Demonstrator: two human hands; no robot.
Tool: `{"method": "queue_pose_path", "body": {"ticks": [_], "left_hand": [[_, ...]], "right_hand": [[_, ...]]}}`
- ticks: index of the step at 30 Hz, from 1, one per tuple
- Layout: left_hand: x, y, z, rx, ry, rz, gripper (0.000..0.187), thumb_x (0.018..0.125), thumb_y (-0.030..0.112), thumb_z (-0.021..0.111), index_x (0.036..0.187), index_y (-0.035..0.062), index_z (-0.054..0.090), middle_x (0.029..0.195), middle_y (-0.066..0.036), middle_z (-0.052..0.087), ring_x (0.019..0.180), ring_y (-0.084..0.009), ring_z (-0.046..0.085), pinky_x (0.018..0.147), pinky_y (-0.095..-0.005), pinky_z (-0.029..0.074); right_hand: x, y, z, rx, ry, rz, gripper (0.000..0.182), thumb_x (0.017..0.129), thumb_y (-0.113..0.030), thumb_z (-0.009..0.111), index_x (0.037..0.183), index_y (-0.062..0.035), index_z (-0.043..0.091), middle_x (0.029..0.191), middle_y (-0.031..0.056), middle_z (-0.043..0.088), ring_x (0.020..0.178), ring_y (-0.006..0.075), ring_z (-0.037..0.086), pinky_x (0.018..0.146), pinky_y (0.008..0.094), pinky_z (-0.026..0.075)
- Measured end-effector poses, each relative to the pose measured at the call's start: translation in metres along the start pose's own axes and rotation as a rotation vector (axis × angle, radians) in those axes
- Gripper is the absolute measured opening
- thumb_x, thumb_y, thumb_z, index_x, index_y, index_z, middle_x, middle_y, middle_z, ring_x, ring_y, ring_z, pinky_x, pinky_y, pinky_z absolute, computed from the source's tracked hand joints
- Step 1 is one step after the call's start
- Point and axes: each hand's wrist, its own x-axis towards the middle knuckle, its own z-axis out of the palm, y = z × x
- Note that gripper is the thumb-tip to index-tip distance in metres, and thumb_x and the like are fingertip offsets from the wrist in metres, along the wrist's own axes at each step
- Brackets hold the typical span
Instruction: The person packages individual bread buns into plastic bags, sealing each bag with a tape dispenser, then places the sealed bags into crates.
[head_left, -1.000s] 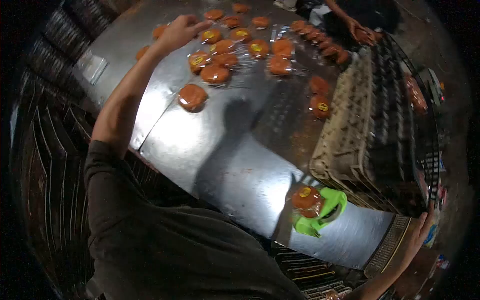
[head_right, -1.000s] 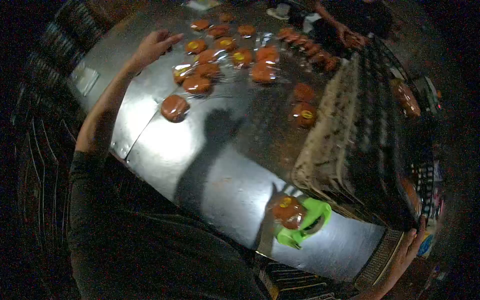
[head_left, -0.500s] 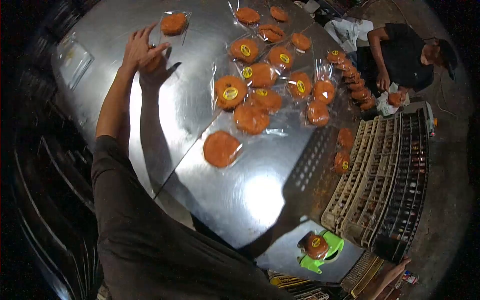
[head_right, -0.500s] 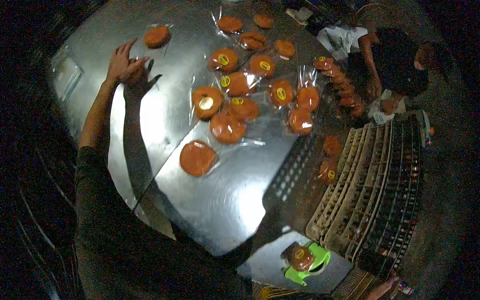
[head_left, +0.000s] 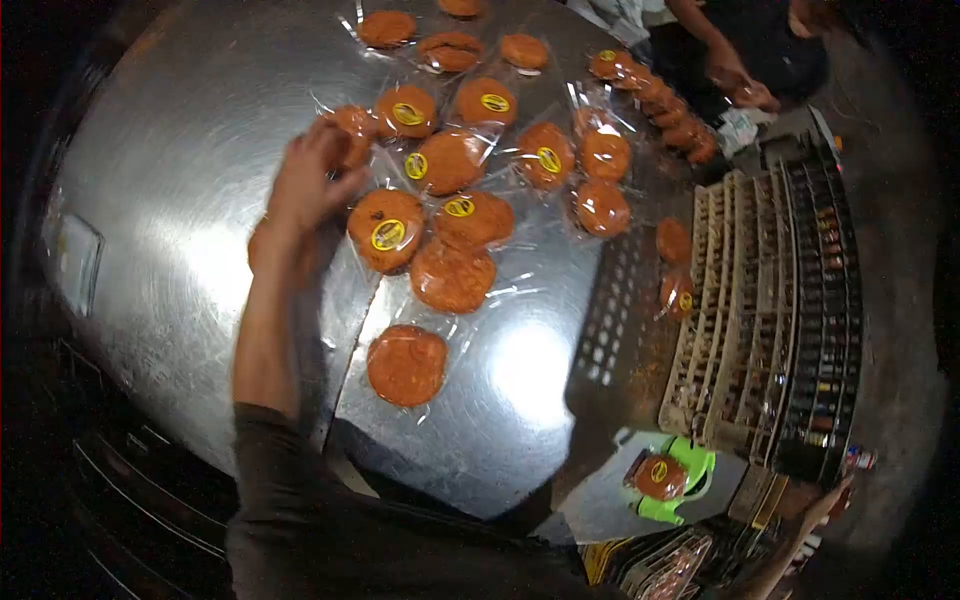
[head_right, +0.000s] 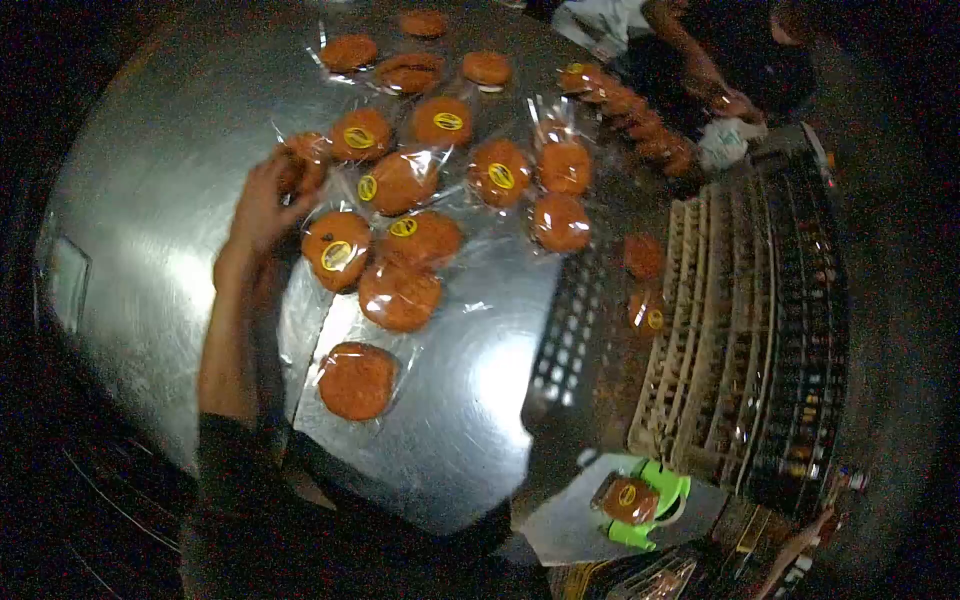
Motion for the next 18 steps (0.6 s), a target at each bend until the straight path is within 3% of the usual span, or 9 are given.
{"method": "queue_pose_path", "body": {"ticks": [3, 5, 7, 9, 11, 14, 15, 18], "left_hand": [[-0.025, 0.084, 0.036, 0.007, -0.003, -0.073, 0.040, 0.079, 0.034, 0.068, 0.106, 0.0039, 0.064, 0.129, -0.016, 0.054, 0.113, -0.0381, 0.051, 0.097, -0.0445, 0.041], [-0.040, 0.107, 0.074, 0.063, 0.113, -0.032, 0.038, 0.081, 0.035, 0.067, 0.107, 0.0072, 0.065, 0.128, -0.015, 0.055, 0.113, -0.0390, 0.049, 0.098, -0.0447, 0.041], [-0.050, 0.159, 0.069, -0.052, -0.020, -0.133, 0.040, 0.084, 0.038, 0.065, 0.106, 0.0050, 0.066, 0.129, -0.014, 0.054, 0.111, -0.0404, 0.048, 0.098, -0.0444, 0.040], [-0.064, 0.197, 0.079, -0.126, -0.063, -0.089, 0.049, 0.083, 0.044, 0.066, 0.110, 0.0033, 0.064, 0.126, -0.015, 0.055, 0.115, -0.0408, 0.046, 0.097, -0.0459, 0.039], [-0.075, 0.230, 0.077, -0.506, -0.215, -0.030, 0.056, 0.084, 0.047, 0.065, 0.119, 0.0033, 0.060, 0.129, -0.019, 0.053, 0.124, -0.0434, 0.042, 0.103, -0.0441, 0.035], [-0.103, 0.261, 0.058, -0.482, -0.204, 0.093, 0.065, 0.082, 0.051, 0.066, 0.125, 0.0039, 0.056, 0.137, -0.023, 0.045, 0.133, -0.0455, 0.033, 0.108, -0.0453, 0.030], [-0.115, 0.270, 0.049, -0.406, -0.262, 0.128, 0.068, 0.081, 0.052, 0.067, 0.127, 0.0045, 0.055, 0.139, -0.022, 0.043, 0.134, -0.0450, 0.030, 0.110, -0.0477, 0.027], [-0.171, 0.282, 0.029, -0.120, -0.362, 0.289, 0.075, 0.077, 0.055, 0.069, 0.131, 0.0063, 0.052, 0.143, -0.021, 0.038, 0.138, -0.0431, 0.025, 0.112, -0.0546, 0.020]], "right_hand": [[-0.011, -0.012, 0.004, 0.046, -0.004, -0.044, 0.074, 0.097, -0.063, 0.022, 0.146, -0.0093, 0.037, 0.148, 0.0164, 0.037, 0.139, 0.0333, 0.030, 0.116, 0.0496, 0.019], [-0.017, -0.028, 0.009, 0.092, -0.010, -0.087, 0.075, 0.096, -0.064, 0.022, 0.146, -0.0091, 0.037, 0.148, 0.0166, 0.037, 0.139, 0.0334, 0.031, 0.116, 0.0497, 0.018], [-0.022, -0.049, 0.015, 0.126, -0.017, -0.148, 0.076, 0.096, -0.065, 0.022, 0.145, -0.0088, 0.038, 0.148, 0.0168, 0.037, 0.139, 0.0336, 0.031, 0.117, 0.0498, 0.018], [-0.034, -0.079, 0.018, 0.131, -0.025, -0.239, 0.071, 0.099, -0.060, 0.025, 0.144, -0.0079, 0.040, 0.146, 0.0165, 0.040, 0.139, 0.0324, 0.031, 0.116, 0.0477, 0.019], [-0.067, -0.169, 0.021, 0.258, 0.038, -0.189, 0.059, 0.102, -0.048, 0.031, 0.142, -0.0068, 0.041, 0.146, 0.0165, 0.040, 0.139, 0.0311, 0.031, 0.115, 0.0462, 0.020], [-0.119, -0.200, 0.019, 0.067, 0.226, -0.432, 0.050, 0.102, -0.032, 0.041, 0.143, -0.0028, 0.036, 0.148, 0.0152, 0.036, 0.138, 0.0301, 0.033, 0.114, 0.0423, 0.023], [-0.139, -0.208, 0.015, 0.011, 0.212, -0.427, 0.049, 0.101, -0.030, 0.044, 0.140, -0.0020, 0.038, 0.148, 0.0156, 0.036, 0.138, 0.0311, 0.033, 0.112, 0.0434, 0.026], [-0.192, -0.187, 0.034, 0.235, 0.099, -0.423, 0.050, 0.093, -0.018, 0.058, 0.136, -0.0020, 0.040, 0.145, 0.0192, 0.037, 0.133, 0.0326, 0.039, 0.107, 0.0423, 0.034]]}}
